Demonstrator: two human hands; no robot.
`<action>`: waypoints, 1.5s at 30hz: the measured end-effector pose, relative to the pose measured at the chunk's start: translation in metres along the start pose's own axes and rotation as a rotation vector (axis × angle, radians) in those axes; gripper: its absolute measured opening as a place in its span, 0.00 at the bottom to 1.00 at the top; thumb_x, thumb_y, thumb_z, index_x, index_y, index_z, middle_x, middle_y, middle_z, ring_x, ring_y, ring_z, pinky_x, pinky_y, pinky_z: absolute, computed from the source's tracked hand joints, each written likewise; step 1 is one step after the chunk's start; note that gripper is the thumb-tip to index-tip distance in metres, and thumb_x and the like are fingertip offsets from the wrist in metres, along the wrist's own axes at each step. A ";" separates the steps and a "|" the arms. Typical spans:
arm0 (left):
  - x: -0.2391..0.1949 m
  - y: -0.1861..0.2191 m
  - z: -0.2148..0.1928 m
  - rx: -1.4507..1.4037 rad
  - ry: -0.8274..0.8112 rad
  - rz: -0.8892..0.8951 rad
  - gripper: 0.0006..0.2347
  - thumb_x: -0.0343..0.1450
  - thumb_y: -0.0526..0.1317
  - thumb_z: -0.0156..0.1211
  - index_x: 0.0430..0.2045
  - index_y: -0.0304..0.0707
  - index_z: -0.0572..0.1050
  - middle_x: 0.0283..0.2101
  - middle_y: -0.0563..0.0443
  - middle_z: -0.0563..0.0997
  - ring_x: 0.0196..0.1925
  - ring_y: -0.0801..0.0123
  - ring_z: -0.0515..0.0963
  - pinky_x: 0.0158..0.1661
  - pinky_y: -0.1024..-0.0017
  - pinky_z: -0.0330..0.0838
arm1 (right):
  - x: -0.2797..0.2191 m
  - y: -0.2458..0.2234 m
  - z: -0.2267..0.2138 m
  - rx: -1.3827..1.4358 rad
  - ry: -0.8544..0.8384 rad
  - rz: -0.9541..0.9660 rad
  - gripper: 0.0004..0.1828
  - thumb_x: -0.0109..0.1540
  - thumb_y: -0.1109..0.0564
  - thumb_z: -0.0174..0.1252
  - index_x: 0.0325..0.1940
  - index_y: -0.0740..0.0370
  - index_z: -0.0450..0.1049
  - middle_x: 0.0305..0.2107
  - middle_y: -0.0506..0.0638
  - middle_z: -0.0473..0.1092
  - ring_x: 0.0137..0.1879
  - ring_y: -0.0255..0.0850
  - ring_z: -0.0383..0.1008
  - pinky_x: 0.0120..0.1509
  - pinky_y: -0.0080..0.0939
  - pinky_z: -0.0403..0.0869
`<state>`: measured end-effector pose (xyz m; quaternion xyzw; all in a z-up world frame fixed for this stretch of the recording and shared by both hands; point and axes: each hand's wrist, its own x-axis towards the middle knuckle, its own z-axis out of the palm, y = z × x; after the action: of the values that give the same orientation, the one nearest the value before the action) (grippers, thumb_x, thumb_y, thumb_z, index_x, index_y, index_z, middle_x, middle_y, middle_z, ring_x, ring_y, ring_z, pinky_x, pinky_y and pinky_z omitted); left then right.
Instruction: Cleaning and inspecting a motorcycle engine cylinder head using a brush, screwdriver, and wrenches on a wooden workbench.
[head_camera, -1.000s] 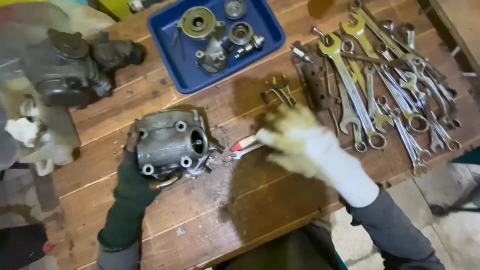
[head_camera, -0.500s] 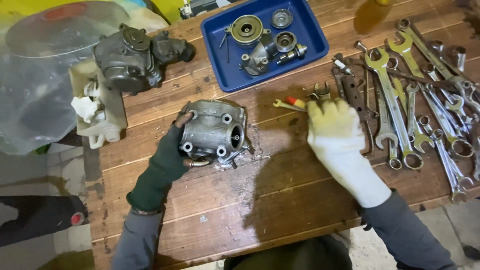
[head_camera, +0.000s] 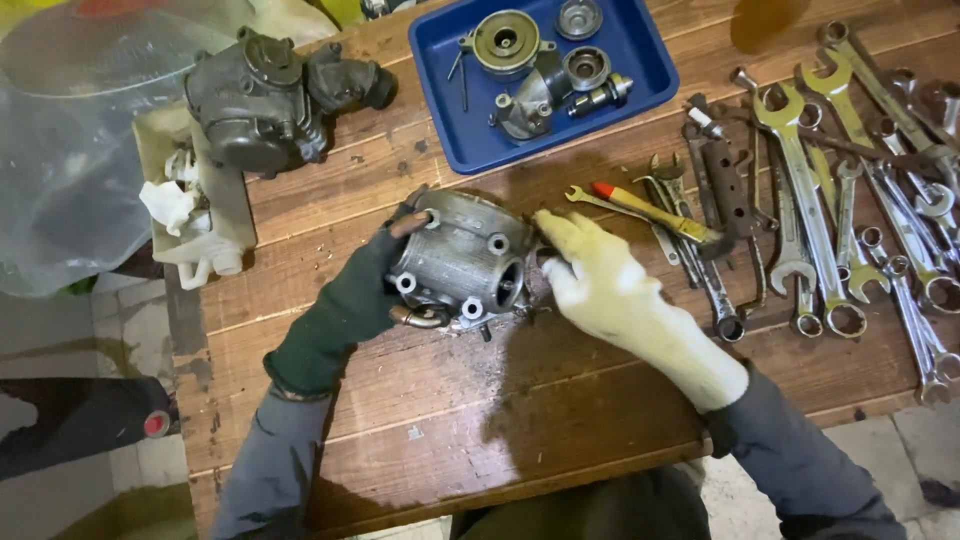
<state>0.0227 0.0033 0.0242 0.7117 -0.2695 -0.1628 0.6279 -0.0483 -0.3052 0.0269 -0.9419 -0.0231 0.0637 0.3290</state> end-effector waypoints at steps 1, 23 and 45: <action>0.004 0.002 0.002 -0.001 0.002 -0.002 0.48 0.56 0.50 0.78 0.71 0.35 0.57 0.76 0.34 0.54 0.77 0.53 0.54 0.74 0.52 0.48 | 0.001 0.005 0.005 0.000 -0.003 -0.001 0.31 0.63 0.51 0.57 0.72 0.51 0.67 0.62 0.65 0.67 0.68 0.65 0.66 0.72 0.62 0.67; -0.005 0.004 0.029 -0.072 0.154 -0.276 0.44 0.62 0.35 0.77 0.74 0.37 0.53 0.70 0.38 0.67 0.73 0.59 0.65 0.73 0.61 0.60 | -0.032 -0.008 0.035 -0.122 0.700 -0.586 0.15 0.51 0.56 0.70 0.42 0.54 0.78 0.33 0.50 0.72 0.39 0.48 0.78 0.43 0.44 0.80; -0.010 -0.013 0.033 0.151 0.167 -0.147 0.43 0.65 0.41 0.75 0.74 0.38 0.52 0.71 0.38 0.67 0.73 0.55 0.67 0.73 0.57 0.62 | -0.031 -0.015 0.035 -0.140 0.698 -0.597 0.10 0.52 0.58 0.71 0.34 0.57 0.77 0.24 0.50 0.68 0.30 0.49 0.73 0.31 0.47 0.74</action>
<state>-0.0018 -0.0168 0.0049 0.7860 -0.1749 -0.1280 0.5790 -0.0841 -0.2750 0.0126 -0.8790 -0.1853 -0.3565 0.2568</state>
